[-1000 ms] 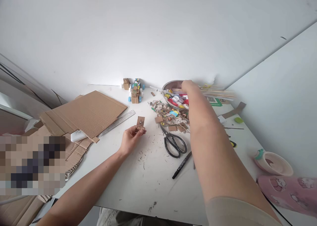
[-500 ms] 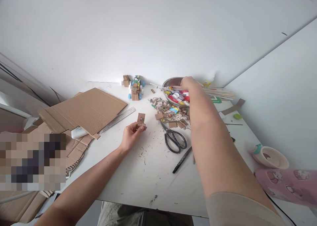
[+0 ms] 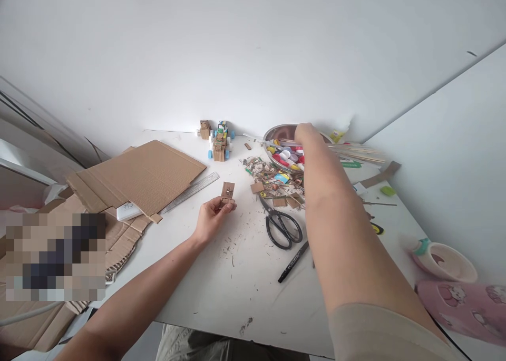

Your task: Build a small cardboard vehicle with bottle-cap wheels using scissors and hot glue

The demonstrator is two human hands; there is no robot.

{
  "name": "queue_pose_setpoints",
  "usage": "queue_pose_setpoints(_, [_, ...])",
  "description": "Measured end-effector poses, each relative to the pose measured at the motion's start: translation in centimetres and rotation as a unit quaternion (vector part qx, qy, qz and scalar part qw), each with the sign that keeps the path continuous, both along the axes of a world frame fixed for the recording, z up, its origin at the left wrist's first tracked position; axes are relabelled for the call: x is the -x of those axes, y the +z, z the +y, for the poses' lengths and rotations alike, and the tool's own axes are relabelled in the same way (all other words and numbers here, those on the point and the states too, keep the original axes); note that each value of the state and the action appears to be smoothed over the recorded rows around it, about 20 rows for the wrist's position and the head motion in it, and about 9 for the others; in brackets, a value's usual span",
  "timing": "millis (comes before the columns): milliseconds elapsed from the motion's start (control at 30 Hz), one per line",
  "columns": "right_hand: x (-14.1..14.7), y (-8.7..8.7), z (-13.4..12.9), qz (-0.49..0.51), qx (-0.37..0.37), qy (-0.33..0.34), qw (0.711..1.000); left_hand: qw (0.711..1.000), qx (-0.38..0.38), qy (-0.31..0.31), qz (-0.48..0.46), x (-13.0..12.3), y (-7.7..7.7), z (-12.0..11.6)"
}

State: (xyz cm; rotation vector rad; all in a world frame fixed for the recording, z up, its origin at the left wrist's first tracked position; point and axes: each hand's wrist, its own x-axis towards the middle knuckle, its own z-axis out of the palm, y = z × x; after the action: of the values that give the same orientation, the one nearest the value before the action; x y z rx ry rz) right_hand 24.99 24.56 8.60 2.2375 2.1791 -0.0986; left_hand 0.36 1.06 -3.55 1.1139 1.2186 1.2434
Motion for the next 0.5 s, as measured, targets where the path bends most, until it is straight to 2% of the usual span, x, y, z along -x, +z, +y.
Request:
queue_pose_setpoints(67, [0.3, 0.6, -0.6, -0.015, 0.044, -0.034, 0.998, 1.000, -0.008, 0.004, 0.004, 0.0, 0.0, 0.0])
queue_pose_setpoints(233, [1.1, 1.7, -1.8, -0.024, 0.088, -0.052, 0.994, 1.000, -0.016, -0.004, 0.008, 0.0, -0.3, 0.1])
queue_pose_setpoints(400, [1.4, 1.3, -2.1, -0.021, 0.071, -0.055, 0.996, 1.000, 0.001, -0.007, 0.001, 0.0, -0.3, 0.2])
queue_pose_setpoints(500, [1.3, 1.2, -2.3, 0.004, 0.023, -0.024, 0.999, 1.000, 0.005, -0.006, -0.001, -0.1, -0.2, 0.2])
